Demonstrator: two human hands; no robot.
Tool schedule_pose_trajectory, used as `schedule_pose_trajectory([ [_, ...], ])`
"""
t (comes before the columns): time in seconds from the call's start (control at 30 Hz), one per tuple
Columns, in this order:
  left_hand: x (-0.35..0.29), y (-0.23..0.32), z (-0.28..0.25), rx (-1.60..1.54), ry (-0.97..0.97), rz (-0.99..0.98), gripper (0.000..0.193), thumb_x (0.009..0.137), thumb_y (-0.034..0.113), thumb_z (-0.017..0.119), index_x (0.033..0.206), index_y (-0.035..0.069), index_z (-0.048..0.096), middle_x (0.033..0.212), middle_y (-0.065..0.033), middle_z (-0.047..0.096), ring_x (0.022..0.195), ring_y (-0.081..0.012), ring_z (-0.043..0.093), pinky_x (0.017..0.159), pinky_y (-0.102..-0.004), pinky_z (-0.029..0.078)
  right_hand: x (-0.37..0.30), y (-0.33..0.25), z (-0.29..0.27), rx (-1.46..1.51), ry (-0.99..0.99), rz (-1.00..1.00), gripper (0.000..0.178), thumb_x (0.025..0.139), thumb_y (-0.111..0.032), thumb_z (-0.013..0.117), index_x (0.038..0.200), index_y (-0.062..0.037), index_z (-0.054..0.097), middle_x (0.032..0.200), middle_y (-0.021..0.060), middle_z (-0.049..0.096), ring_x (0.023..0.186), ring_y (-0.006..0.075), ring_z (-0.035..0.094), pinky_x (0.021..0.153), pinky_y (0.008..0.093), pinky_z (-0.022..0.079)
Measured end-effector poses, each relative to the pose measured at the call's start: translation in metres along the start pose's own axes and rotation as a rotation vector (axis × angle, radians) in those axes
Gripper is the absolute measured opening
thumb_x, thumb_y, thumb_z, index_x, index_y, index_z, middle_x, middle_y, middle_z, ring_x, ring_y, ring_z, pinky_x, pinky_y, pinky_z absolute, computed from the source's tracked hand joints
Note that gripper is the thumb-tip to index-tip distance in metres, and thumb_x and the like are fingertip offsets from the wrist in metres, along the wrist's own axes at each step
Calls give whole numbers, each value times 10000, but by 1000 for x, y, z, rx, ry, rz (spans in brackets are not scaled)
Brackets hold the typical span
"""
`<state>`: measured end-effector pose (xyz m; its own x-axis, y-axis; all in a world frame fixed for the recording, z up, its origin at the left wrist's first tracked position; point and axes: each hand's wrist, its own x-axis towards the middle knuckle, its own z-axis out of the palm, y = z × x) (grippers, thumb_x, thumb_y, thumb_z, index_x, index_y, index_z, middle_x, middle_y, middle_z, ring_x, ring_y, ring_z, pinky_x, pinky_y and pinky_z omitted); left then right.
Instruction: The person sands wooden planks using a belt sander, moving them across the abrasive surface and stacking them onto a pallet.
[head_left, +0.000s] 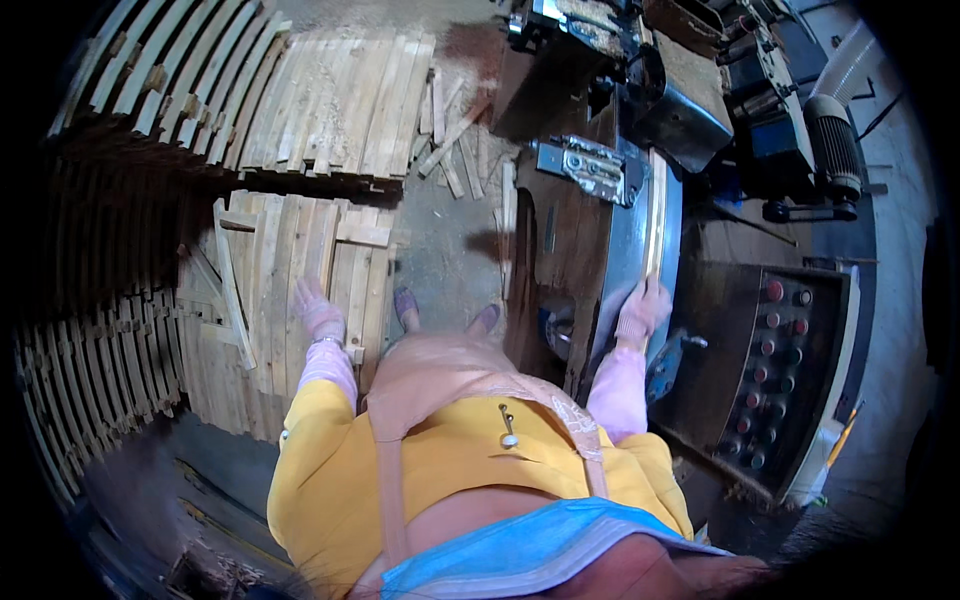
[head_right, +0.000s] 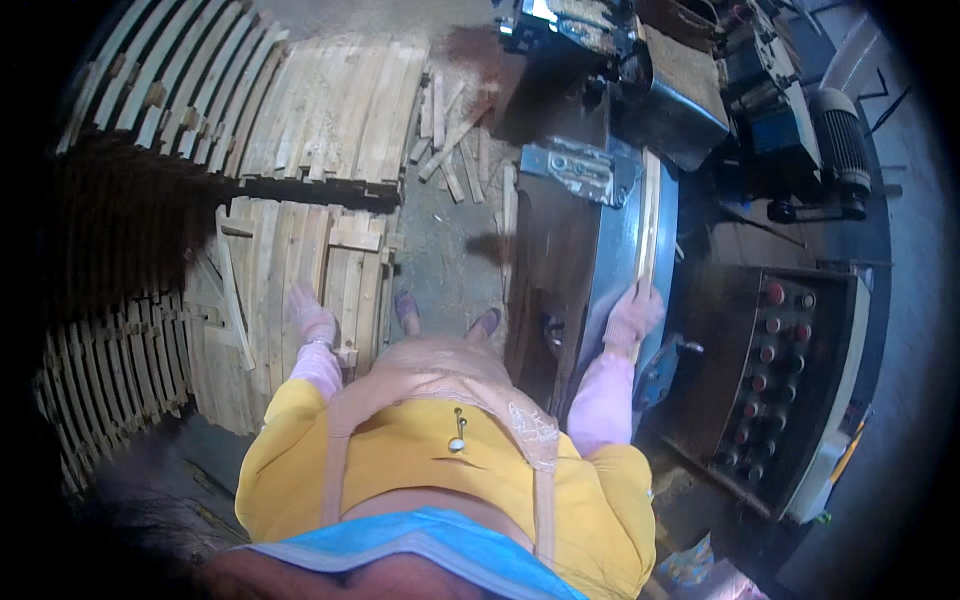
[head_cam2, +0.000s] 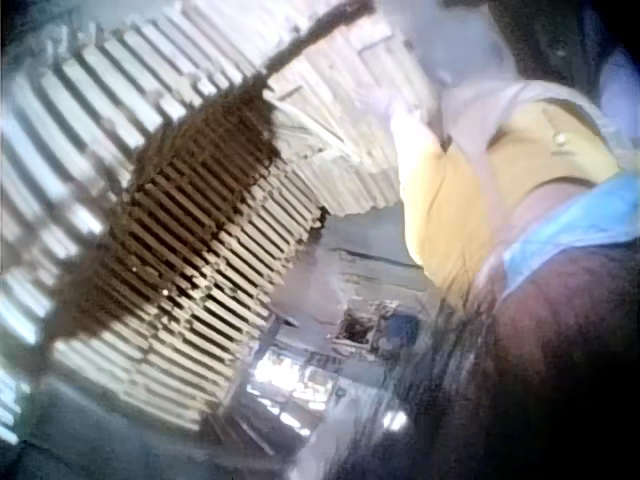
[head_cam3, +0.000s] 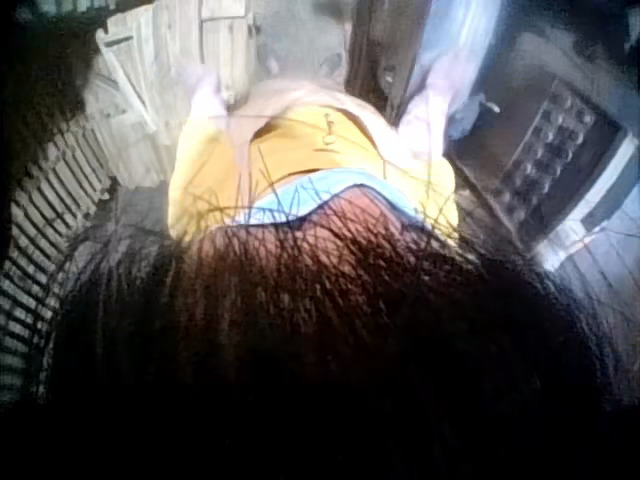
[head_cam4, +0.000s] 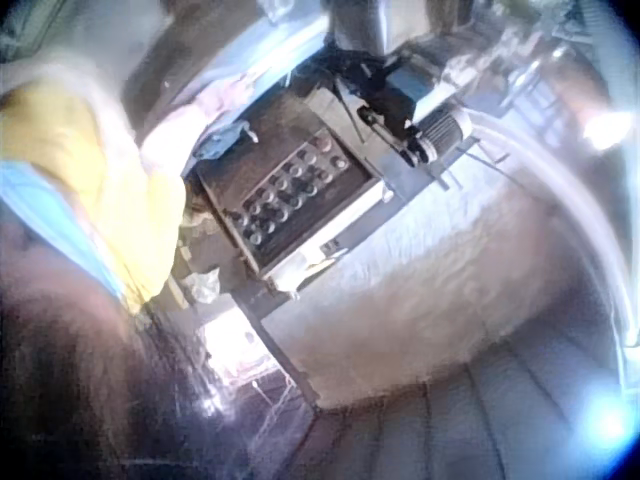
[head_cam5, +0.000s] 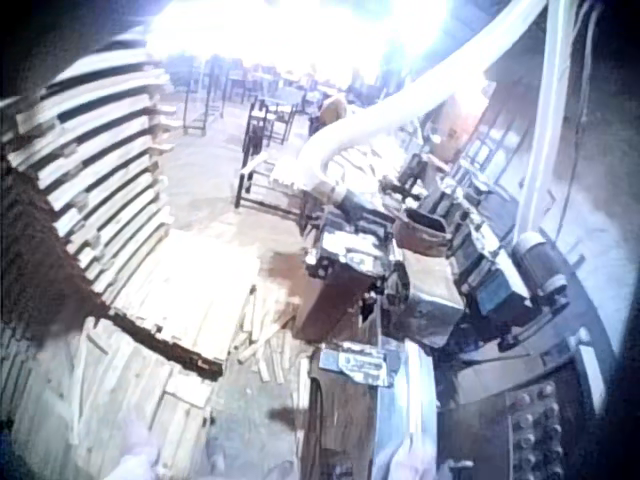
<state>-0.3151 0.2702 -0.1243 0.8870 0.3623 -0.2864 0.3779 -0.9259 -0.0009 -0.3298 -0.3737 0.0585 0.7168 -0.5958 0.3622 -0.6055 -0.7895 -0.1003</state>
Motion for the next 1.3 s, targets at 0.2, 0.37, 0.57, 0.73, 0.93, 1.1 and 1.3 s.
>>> schedule_pose_trajectory([
  [0.2, 20, 3, -26, -234, 148, 62, 696, 859, 158, 590, 1529, 36, 449, 1518, -248, 507, 1442, -371, 450, 1231, -454, 319, 133, -58, 54, 38, -83, -41, 183, 917, -203, 632, 1037, -121, 744, 1001, 144, 712, 987, 370, 661, 875, 488, 533],
  [0.37, 23, 149, -181, -927, 78, 100, 654, 850, 168, 645, 1467, 1, 502, 1376, -250, 620, 1262, -383, 605, 1100, -427, 467, 89, -118, 55, 499, -45, -339, 308, 900, -216, 692, 1156, -46, 723, 1086, 173, 728, 1012, 365, 677, 917, 465, 527],
  [0.57, 34, 307, -234, -1651, -218, 476, 467, 817, 127, 697, 1254, -26, 638, 1020, -98, 722, 880, -200, 689, 774, -313, 562, -55, -183, 25, 1185, -900, -280, 681, 978, -459, 585, 1503, -43, 458, 1282, 222, 658, 1197, 341, 639, 1023, 394, 494],
  [0.73, -41, 432, -255, -1811, -738, 653, 362, 953, 117, 574, 1284, -12, 646, 1065, -68, 702, 946, -164, 658, 863, -301, 536, -38, -136, -27, 1431, -1087, 154, 501, 1027, -345, 577, 1403, -19, 520, 1127, 118, 713, 900, 228, 696, 813, 331, 561],
  [0.93, -59, 466, -181, -1548, -631, 752, 578, 948, 147, 678, 1477, 5, 492, 1357, -137, 644, 1196, -225, 637, 1061, -347, 484, -48, -61, -71, 754, -371, -337, 498, 904, -194, 704, 1351, -5, 594, 1233, 197, 676, 1091, 338, 664, 959, 436, 529],
  [1.1, 38, 284, -63, -935, 98, 427, 825, 858, 385, 748, 1525, 17, 431, 1565, -206, 469, 1440, -344, 463, 1212, -428, 352, -109, 1, -106, -2, -355, 90, 662, 837, -206, 751, 1441, -28, 547, 1268, 235, 655, 1171, 422, 606, 1013, 510, 482],
  [1.3, -4, 6, -56, 4, -32, -371, 1035, 808, 540, 745, 1627, 92, 298, 1690, -208, 253, 1571, -356, 226, 1264, -581, 165, -19, 25, -10, -157, -127, -203, 463, 965, -286, 627, 1388, -97, 609, 1213, 216, 660, 1084, 427, 613, 917, 531, 501],
])
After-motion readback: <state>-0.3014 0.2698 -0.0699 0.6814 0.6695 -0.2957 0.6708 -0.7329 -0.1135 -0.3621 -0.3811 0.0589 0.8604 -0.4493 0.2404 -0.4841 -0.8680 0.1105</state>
